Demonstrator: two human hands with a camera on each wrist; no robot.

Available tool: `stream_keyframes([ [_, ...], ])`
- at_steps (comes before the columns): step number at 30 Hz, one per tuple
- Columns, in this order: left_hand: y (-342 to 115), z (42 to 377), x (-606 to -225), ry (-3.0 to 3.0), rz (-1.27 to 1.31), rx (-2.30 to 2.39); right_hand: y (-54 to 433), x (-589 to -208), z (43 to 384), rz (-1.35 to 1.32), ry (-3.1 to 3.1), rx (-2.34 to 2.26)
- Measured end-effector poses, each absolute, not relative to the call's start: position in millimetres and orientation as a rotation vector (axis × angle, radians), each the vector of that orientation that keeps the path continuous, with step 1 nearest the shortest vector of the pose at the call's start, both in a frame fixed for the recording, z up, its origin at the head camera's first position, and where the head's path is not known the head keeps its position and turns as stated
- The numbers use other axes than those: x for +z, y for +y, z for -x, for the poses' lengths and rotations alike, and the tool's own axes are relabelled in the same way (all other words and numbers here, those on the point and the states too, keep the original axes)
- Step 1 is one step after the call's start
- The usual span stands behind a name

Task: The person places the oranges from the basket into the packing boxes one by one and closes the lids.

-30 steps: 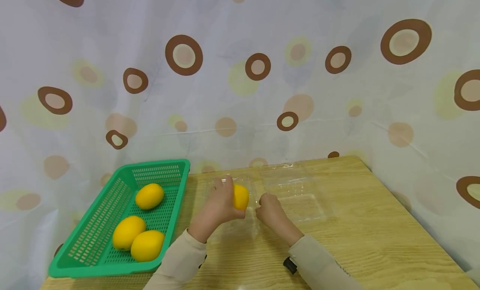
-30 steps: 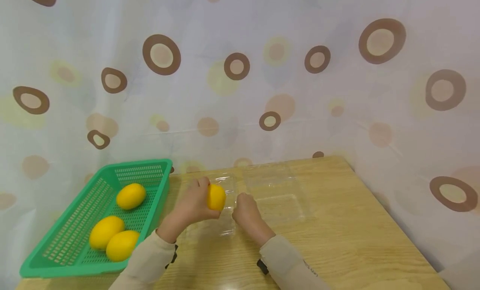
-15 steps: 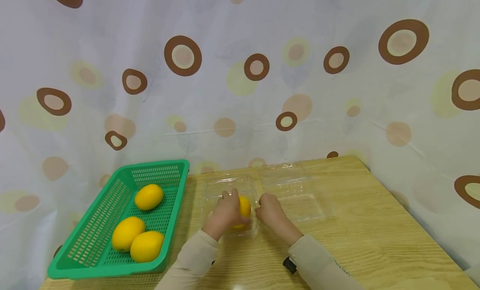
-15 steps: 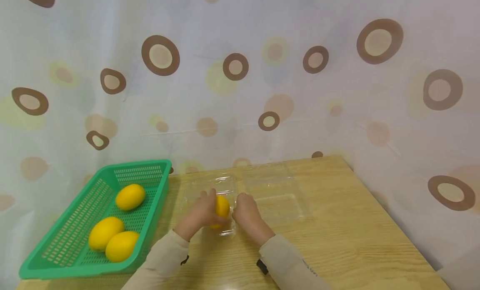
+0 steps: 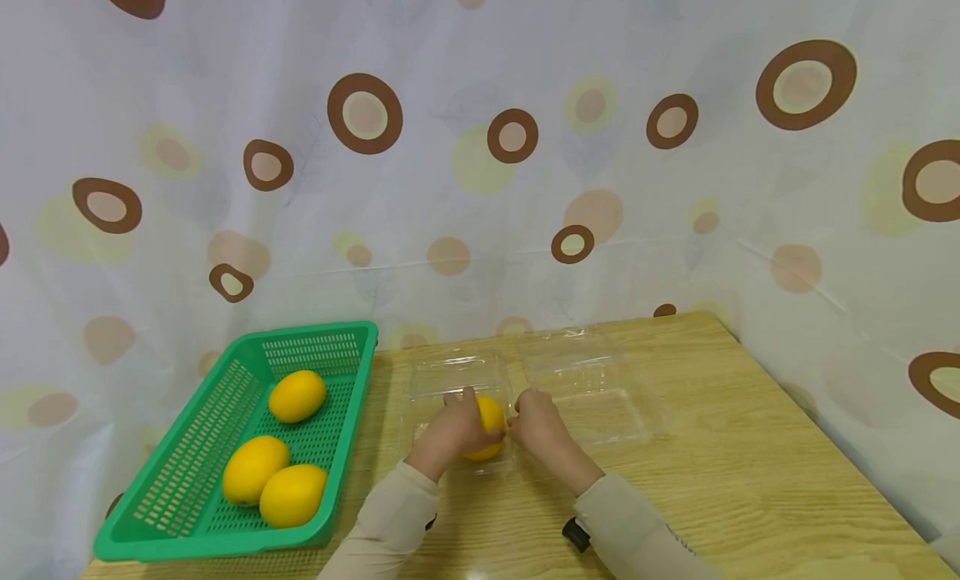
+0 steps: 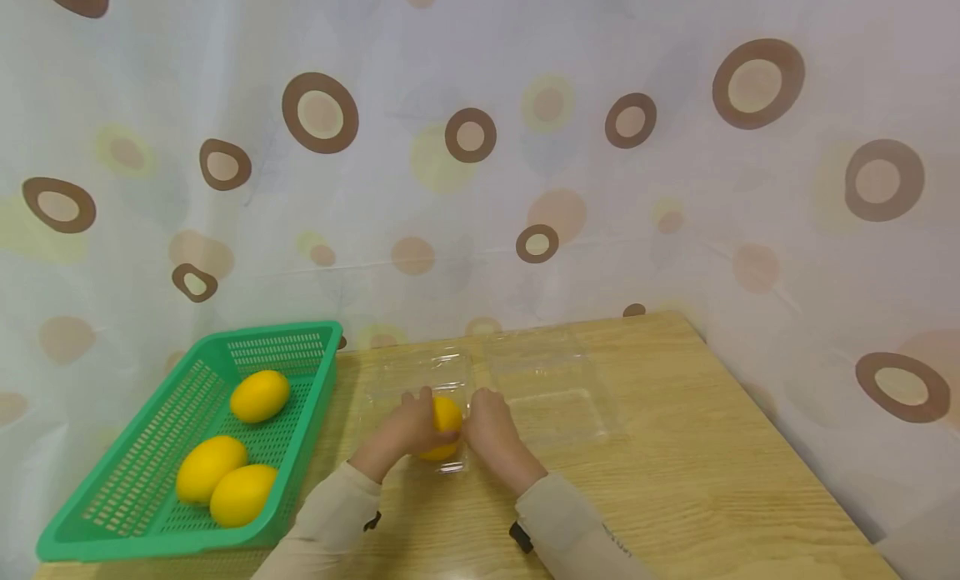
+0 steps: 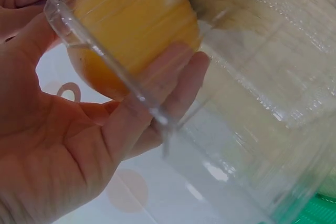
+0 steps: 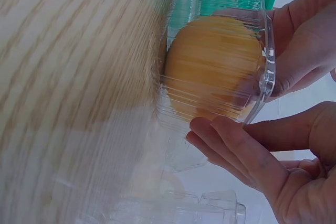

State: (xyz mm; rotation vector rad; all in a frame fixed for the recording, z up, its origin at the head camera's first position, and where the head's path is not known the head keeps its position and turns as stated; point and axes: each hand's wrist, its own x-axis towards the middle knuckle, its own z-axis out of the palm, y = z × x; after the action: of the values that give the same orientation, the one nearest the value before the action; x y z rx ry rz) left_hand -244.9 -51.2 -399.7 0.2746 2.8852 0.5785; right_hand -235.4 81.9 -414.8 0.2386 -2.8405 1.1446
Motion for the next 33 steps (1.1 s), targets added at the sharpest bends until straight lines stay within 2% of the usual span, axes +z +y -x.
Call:
stream_keyframes([
  [13,-59,237,-396,2.835,-0.409,0.548,81,-414,234,-0.166,-2.866,1.191],
  [33,-59,214,-376,2.944,-0.385,0.535,81,-416,237,-0.191,-2.855,1.125],
])
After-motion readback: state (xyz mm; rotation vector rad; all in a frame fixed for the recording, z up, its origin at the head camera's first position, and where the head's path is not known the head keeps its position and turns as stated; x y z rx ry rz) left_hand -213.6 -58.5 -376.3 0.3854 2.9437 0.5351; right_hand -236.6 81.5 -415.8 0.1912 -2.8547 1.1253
